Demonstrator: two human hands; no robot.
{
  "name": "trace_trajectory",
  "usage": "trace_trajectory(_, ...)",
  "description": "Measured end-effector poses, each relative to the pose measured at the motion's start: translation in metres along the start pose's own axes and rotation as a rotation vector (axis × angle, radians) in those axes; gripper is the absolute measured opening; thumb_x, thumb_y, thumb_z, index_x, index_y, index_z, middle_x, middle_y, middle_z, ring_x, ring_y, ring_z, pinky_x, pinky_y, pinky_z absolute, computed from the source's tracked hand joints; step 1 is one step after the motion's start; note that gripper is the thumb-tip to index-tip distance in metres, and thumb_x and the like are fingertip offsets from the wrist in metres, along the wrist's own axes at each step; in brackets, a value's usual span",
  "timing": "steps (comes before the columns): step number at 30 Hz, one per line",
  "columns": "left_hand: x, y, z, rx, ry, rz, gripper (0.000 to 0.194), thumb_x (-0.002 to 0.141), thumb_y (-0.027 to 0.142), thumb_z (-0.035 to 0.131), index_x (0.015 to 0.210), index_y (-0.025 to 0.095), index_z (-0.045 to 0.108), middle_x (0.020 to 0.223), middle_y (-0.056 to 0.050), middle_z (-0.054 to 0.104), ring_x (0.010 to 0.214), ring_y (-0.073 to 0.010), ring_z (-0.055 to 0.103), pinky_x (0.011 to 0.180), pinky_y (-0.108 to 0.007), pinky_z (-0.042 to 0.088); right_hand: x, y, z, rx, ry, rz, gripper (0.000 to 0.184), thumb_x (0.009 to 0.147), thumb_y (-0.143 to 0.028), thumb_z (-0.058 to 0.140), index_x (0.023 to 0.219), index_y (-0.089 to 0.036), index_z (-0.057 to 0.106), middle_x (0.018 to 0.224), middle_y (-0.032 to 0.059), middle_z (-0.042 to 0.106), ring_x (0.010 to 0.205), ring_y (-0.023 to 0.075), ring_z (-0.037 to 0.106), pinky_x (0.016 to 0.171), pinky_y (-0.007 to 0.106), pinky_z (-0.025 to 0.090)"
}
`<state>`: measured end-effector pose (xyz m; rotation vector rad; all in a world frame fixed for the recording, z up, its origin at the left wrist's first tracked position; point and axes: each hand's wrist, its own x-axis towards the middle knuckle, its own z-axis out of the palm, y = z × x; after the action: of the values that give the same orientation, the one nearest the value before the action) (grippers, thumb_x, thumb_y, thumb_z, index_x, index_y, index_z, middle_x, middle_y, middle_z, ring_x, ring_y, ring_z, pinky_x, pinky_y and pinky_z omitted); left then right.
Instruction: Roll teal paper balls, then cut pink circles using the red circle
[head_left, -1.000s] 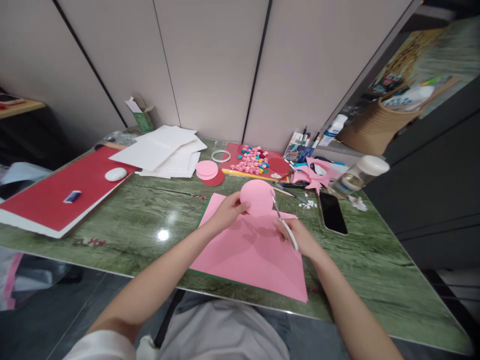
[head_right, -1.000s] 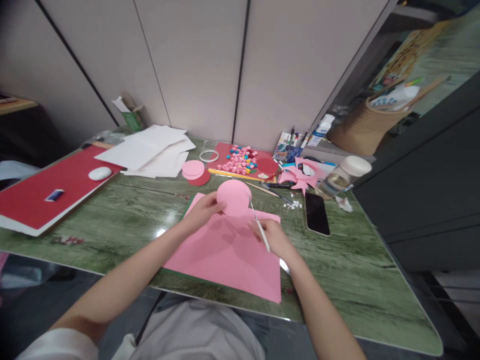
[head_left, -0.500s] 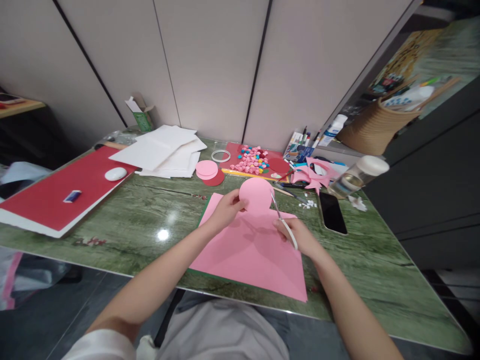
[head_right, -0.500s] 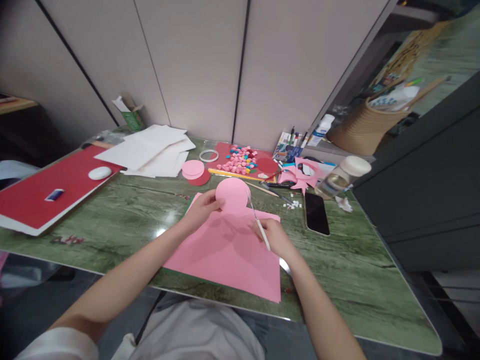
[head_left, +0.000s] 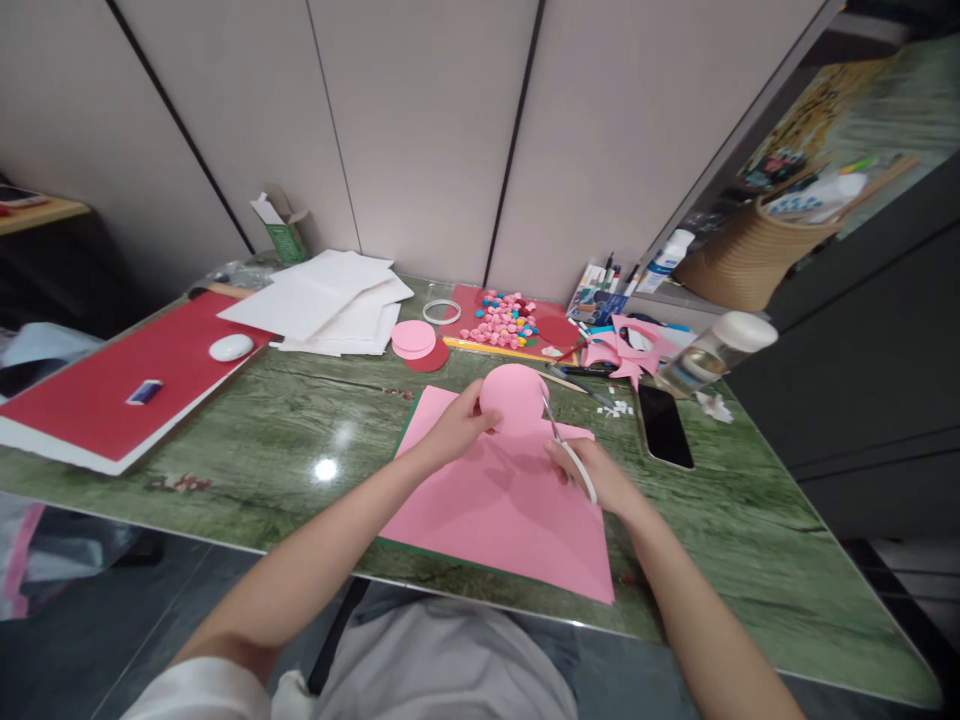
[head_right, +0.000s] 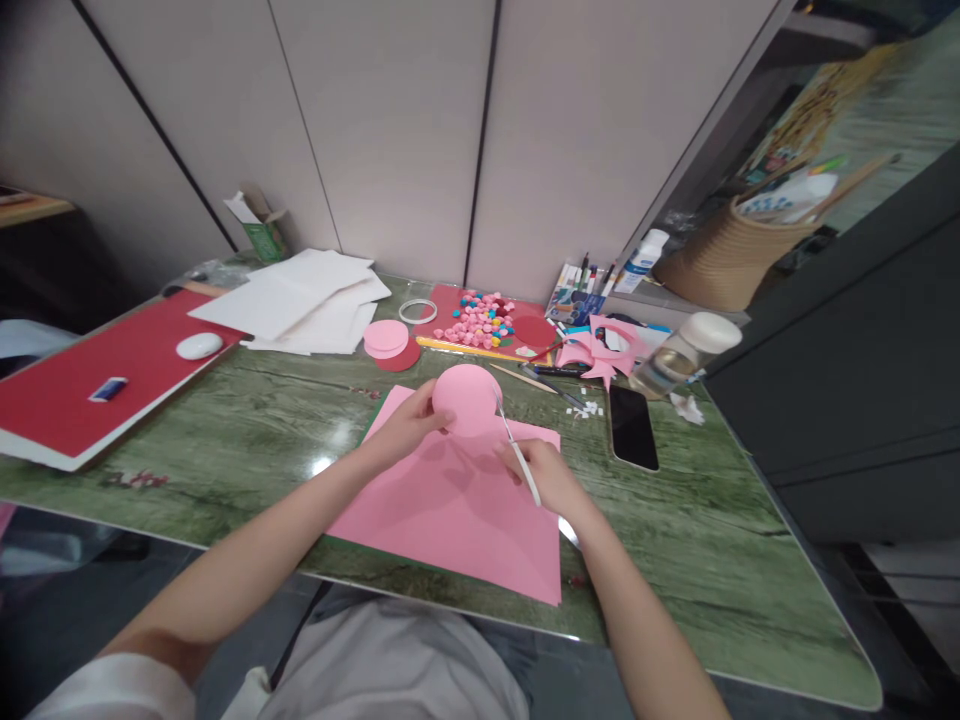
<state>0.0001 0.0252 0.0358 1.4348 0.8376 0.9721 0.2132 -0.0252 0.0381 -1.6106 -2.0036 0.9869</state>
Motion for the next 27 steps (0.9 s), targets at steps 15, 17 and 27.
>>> trace_trajectory(15,-0.0007,0.0050,-0.0008,-0.047,0.030,-0.004,0.025,0.070,0.021,0.052,0.094,0.016,0.049,0.085,-0.002,0.050,0.077,-0.0125,0.049,0.059,-0.021,0.045,0.0006,0.0002,-0.0005,0.010,-0.001,0.008,0.050,0.082,-0.052,0.036,0.048,-0.016,0.043,0.045,-0.0018,0.044,0.045,0.0092,0.040,0.048,0.022,0.029)
trace_trajectory(17,-0.0001,0.0042,-0.0015,-0.049,0.036,-0.003,0.025,0.070,0.021,0.052,0.094,0.016,0.049,0.086,-0.002,0.051,0.077,-0.0126,0.049,0.060,-0.022,0.045,0.0006,0.0006,-0.0005,0.005,-0.002,0.006,0.050,0.082,-0.051,0.037,0.048,-0.015,0.043,0.045,-0.0018,0.044,0.045,0.0091,0.040,0.048,0.022,0.028)
trace_trajectory(27,0.0020,0.0026,-0.0024,-0.055,0.082,-0.011,0.022,0.073,0.024,0.051,0.093,0.015,0.050,0.086,-0.003,0.051,0.077,-0.0127,0.049,0.061,-0.023,0.044,0.0010,0.0045,-0.0003,0.006,-0.017,0.033,0.049,0.082,-0.050,0.039,0.048,-0.015,0.043,0.045,-0.0018,0.045,0.045,0.0090,0.041,0.048,0.022,0.030)
